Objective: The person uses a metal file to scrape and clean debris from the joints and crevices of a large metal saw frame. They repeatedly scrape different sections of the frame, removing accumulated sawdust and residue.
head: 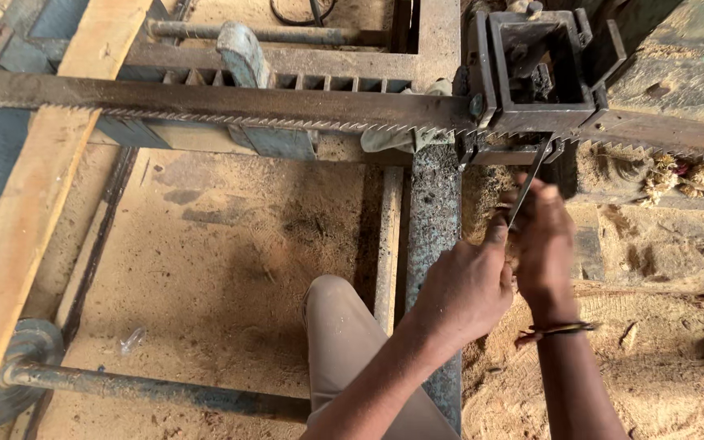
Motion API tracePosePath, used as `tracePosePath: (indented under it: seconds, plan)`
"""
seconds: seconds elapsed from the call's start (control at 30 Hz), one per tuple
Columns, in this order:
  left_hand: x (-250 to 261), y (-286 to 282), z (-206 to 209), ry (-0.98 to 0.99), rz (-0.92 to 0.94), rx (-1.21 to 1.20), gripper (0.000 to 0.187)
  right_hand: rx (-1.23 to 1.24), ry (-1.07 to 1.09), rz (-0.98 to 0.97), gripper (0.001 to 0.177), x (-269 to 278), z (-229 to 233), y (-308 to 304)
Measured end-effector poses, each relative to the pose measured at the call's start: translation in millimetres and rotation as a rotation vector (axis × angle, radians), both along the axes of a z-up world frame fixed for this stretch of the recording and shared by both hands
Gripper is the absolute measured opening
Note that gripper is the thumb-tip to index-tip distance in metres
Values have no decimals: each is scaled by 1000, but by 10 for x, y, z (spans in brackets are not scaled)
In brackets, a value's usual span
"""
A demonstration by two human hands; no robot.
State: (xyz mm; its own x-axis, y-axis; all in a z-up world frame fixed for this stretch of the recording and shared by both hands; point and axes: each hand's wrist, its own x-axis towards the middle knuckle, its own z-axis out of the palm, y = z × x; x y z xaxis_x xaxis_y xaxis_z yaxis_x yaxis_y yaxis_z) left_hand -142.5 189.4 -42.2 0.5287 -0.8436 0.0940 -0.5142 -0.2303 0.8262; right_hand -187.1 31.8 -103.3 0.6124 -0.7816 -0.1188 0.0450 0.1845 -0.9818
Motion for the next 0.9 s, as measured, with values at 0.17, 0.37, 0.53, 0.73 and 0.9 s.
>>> tracePosePath:
  seconds: [0.17,0.37,0.53,0.73,0.9]
  plan:
    - [-129,-104,139,122,-5,66,66,-65,-194,182,42,104,346,22]
    - [-191,-204,141,72,11,12,60,32,-405,91,37,159,184,-79]
    - [-159,-111,167,64,-6,39,60,-41,-359,16,42,202,246,95]
    - [-117,-56,206,98,-13,24,54,-55,-384,-16,38,210,267,172]
    - [-10,-171,145,168,-51,69,43,-117,-379,-22,12,313,150,-35]
